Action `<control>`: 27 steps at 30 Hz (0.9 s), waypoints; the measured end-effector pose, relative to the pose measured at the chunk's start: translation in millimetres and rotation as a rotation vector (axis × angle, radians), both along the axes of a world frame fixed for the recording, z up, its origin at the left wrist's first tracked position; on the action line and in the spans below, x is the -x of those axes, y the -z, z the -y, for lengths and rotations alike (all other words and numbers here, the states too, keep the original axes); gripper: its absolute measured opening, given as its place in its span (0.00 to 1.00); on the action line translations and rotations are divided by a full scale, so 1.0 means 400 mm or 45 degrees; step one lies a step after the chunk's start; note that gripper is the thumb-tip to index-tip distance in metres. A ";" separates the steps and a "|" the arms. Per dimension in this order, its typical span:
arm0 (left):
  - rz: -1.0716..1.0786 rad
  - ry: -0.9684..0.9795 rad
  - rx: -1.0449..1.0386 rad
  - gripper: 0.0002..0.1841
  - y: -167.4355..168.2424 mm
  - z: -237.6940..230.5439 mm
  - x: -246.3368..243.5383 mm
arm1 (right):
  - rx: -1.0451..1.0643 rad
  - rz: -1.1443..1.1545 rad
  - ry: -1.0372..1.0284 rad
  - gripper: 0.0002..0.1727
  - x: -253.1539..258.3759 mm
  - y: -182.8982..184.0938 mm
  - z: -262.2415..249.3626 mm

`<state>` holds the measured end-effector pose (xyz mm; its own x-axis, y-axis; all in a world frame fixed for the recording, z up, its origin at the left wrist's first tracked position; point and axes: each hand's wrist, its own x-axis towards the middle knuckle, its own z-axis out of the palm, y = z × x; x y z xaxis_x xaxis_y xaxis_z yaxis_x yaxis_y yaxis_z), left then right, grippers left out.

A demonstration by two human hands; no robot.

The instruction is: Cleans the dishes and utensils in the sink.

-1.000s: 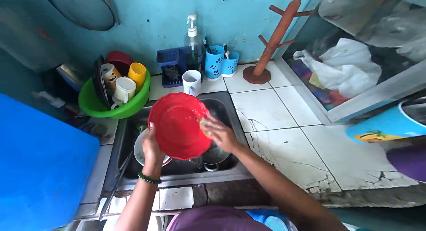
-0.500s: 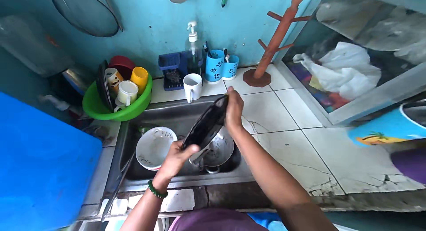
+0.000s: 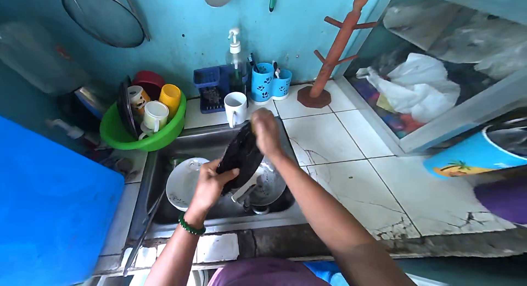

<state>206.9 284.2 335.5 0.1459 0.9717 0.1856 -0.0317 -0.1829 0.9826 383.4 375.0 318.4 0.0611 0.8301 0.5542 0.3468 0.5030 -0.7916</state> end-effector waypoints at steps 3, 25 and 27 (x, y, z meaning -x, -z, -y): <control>0.131 0.041 -0.081 0.11 0.022 0.010 0.020 | 0.523 -0.352 0.267 0.33 -0.032 0.003 -0.056; -0.385 0.254 0.012 0.09 -0.083 -0.001 0.046 | -0.382 0.189 0.122 0.25 0.105 -0.061 0.107; -0.399 0.241 -0.045 0.09 -0.083 -0.006 0.035 | -0.646 0.288 0.060 0.26 0.133 -0.068 0.108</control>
